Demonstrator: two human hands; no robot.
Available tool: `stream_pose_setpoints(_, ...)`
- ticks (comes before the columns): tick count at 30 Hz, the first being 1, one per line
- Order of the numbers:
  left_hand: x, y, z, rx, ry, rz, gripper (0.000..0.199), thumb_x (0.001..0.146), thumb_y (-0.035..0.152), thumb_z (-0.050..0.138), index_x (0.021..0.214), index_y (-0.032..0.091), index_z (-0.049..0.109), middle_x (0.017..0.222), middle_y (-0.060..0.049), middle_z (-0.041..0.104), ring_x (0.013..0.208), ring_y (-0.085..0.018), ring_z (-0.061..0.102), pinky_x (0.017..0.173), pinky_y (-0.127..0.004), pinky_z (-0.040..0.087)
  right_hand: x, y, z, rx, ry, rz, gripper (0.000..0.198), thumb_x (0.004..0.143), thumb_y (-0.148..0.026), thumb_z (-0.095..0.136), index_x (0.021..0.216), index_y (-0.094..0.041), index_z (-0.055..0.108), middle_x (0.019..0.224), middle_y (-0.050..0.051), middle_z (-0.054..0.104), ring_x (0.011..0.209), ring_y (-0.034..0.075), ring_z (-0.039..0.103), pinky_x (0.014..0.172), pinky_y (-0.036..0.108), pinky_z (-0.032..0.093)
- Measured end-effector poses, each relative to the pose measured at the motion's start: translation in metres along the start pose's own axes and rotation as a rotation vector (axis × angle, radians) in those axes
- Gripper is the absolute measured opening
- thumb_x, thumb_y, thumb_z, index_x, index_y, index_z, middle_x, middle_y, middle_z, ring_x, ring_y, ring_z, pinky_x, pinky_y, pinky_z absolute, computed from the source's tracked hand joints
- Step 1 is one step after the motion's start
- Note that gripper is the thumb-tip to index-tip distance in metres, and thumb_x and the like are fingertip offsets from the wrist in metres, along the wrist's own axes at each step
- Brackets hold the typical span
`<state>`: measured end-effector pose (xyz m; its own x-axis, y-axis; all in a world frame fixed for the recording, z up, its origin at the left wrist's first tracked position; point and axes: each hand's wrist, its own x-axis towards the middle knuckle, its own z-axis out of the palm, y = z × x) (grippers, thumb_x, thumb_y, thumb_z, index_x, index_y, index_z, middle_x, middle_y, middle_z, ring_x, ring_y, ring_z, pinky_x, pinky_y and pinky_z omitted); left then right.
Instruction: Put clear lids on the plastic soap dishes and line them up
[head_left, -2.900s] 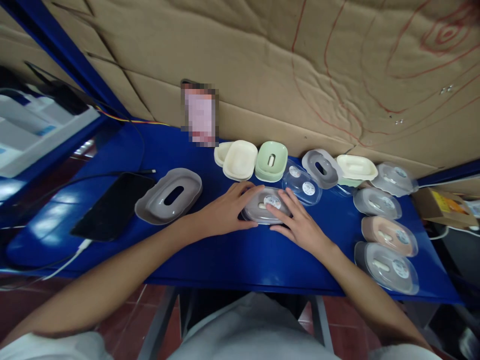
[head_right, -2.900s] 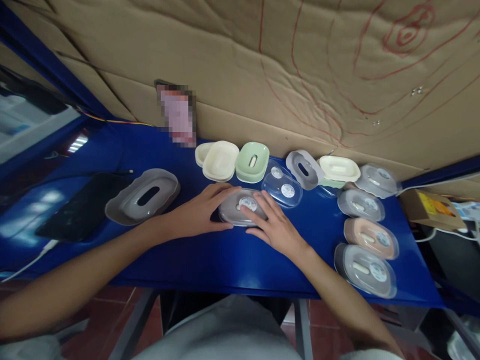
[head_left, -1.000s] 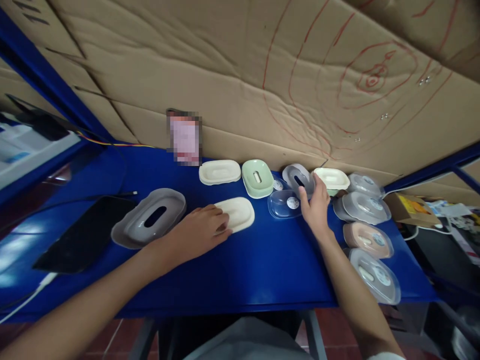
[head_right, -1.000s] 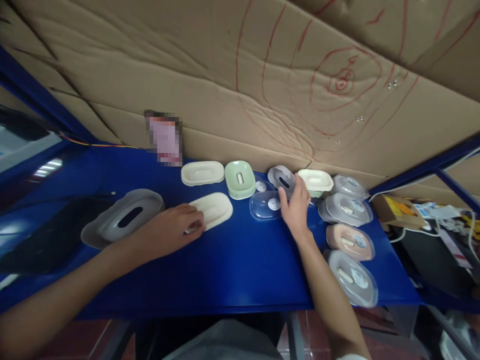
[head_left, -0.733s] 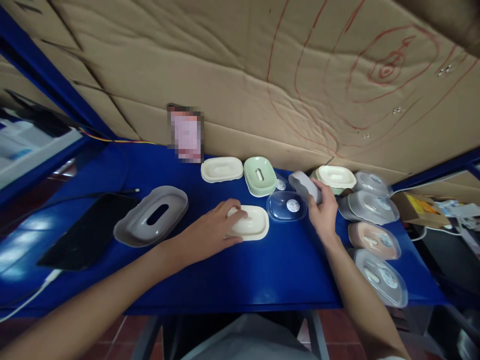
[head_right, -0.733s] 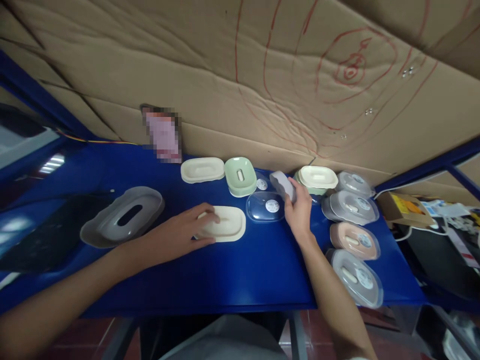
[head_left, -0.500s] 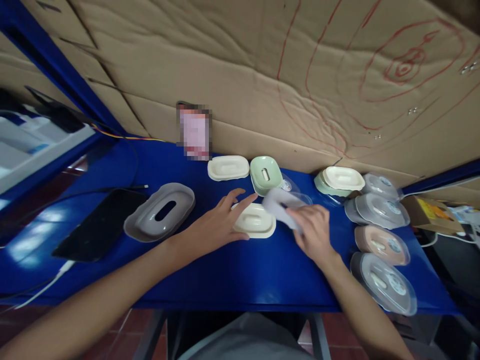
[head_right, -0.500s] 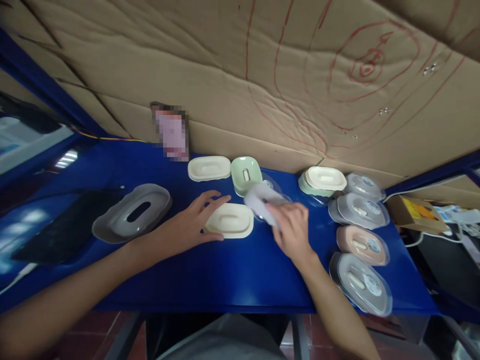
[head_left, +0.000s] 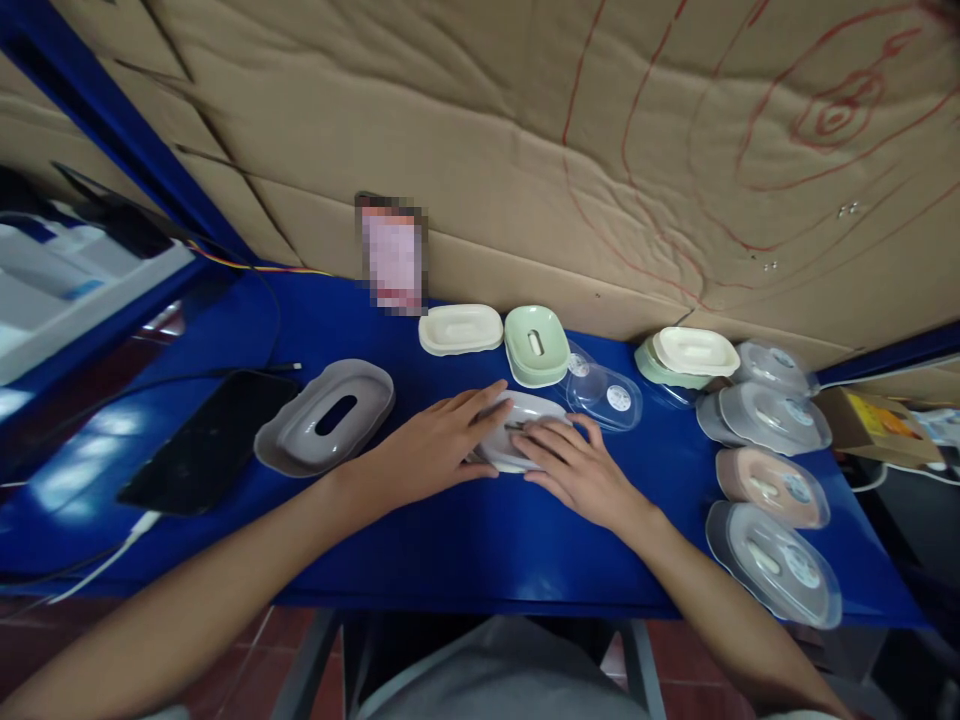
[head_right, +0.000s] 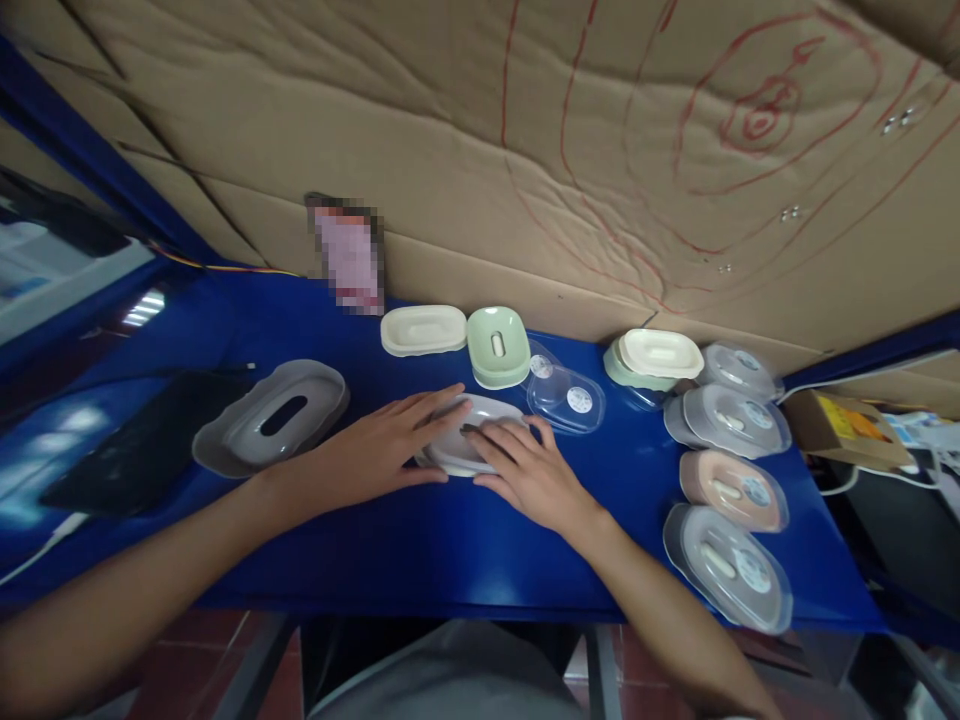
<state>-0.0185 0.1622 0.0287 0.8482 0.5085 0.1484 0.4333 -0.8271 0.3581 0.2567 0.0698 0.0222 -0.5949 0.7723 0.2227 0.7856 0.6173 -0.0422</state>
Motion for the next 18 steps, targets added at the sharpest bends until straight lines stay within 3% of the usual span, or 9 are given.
stream_pose_setpoints(3,-0.001,0.002,-0.003,0.068,0.016,-0.017,0.071,0.102,0.044,0.072,0.165,0.024,0.043,0.178,-0.016,0.033,0.157,-0.036,0.049,0.124,-0.049,0.048,0.005,-0.004,-0.004,0.001,-0.010,-0.026,0.046,0.114,-0.032,0.050,0.159,-0.027,0.054,0.152,0.008,0.068,0.147,0.023,0.057,0.131,0.050,0.030)
stream_pose_setpoints(6,-0.002,0.006,-0.007,0.124,-0.004,-0.038,0.068,0.101,0.042,0.073,0.161,0.021,0.048,0.177,-0.018,0.035,0.146,-0.038,0.060,0.120,-0.051,0.052,0.005,0.003,-0.013,-0.002,0.039,0.002,0.043,0.114,-0.036,0.048,0.155,-0.032,0.060,0.156,0.007,0.064,0.150,0.024,0.054,0.129,0.049,0.035)
stream_pose_setpoints(11,-0.001,0.013,-0.013,0.208,-0.031,-0.078,0.065,0.096,0.031,0.077,0.154,0.013,0.056,0.172,-0.025,0.042,0.137,-0.043,0.067,0.118,-0.055,0.052,-0.010,0.030,-0.027,-0.037,0.222,0.267,0.052,0.112,-0.044,0.048,0.163,-0.033,0.050,0.167,0.011,0.052,0.158,0.032,0.045,0.127,0.059,0.036)
stream_pose_setpoints(15,-0.001,0.014,-0.013,0.185,-0.065,-0.075,0.066,0.099,0.041,0.075,0.156,0.016,0.053,0.173,-0.024,0.039,0.135,-0.043,0.068,0.114,-0.054,0.056,-0.016,0.035,-0.030,-0.053,0.143,0.288,0.064,0.108,-0.055,0.055,0.168,-0.036,0.041,0.176,0.010,0.039,0.163,0.036,0.035,0.131,0.064,0.028)
stream_pose_setpoints(18,-0.001,0.014,-0.014,0.127,-0.071,-0.081,0.062,0.103,0.046,0.069,0.156,0.020,0.052,0.174,-0.022,0.039,0.138,-0.041,0.067,0.112,-0.052,0.058,-0.022,0.043,-0.025,-0.116,0.166,0.469,0.078,0.105,-0.064,0.056,0.173,-0.034,0.030,0.181,0.013,0.026,0.167,0.041,0.024,0.130,0.072,0.024)
